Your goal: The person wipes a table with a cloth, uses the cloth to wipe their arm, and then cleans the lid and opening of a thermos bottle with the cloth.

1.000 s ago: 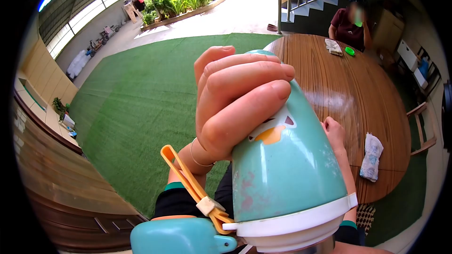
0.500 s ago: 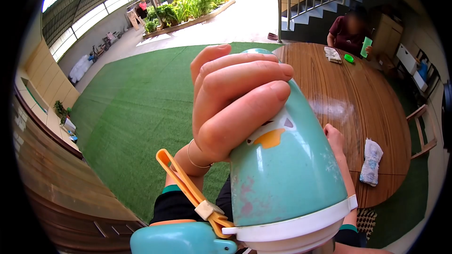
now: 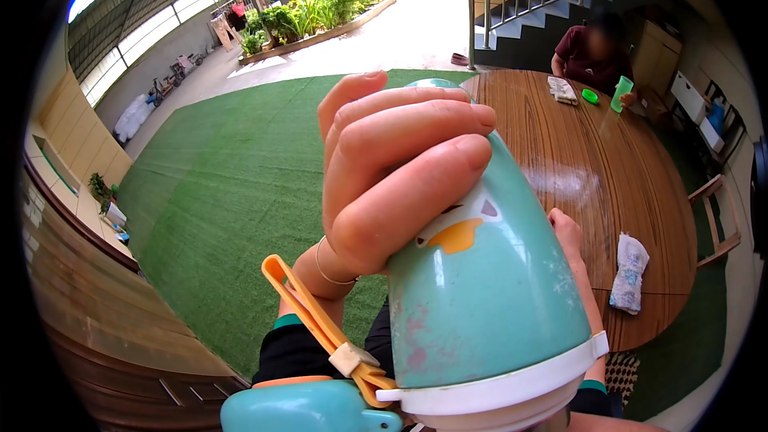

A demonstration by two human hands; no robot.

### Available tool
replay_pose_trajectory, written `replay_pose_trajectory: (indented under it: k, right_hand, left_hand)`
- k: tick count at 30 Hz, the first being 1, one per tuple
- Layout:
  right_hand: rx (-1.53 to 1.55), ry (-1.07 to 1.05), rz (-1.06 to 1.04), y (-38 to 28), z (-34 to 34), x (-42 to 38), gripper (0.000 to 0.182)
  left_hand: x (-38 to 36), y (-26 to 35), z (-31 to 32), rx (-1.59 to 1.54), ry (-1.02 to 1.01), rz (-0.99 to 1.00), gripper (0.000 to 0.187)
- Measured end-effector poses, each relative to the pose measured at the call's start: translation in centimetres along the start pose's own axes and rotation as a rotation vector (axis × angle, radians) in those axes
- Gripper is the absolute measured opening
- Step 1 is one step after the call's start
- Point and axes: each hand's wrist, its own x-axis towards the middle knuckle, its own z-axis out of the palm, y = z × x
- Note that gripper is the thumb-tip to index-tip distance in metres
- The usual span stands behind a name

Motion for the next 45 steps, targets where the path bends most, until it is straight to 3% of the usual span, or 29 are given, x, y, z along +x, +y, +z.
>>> replay_pose_trajectory:
  k: [15, 35, 39, 40, 42, 43, 45]
  right_hand:
    - [0.018, 0.038, -0.026, 1.4, 1.0, 0.2, 0.03]
    - [0.012, -0.025, 0.034, -0.4, -0.3, 0.0, 0.03]
    - [0.123, 0.01, 0.01, 1.2, 1.0, -0.2, 0.03]
    - [0.226, 0.017, 0.005, 2.5, 2.1, -0.1, 0.029]
    - [0.116, -0.023, 0.051, 0.9, 0.5, -0.2, 0.024]
    - [-0.001, -0.01, 0.054, -0.3, -0.2, -0.2, 0.023]
    - [0.01, -0.04, 0.057, -0.1, -0.3, 0.0, 0.021]
  left_hand:
    - [-0.2, -0.5, 0.4, 0.011, 0.02, 0.016, 0.049]
    - [-3.8, -0.8, 4.2, -0.195, 0.019, -0.125, 0.046]
    - [-5.5, -0.5, 6.0, -0.354, -0.112, -0.329, 0.062]
    - [-6.7, -0.4, 6.3, -0.432, -0.197, -0.447, 0.065]
    - [-9.6, 0.3, 7.4, -0.615, -0.381, -0.714, 0.071]
    - [-12.0, -0.1, 9.1, -0.557, -0.358, -0.63, 0.079]
    - [-14.2, -0.4, 10.8, -0.616, -0.532, -0.783, 0.069]
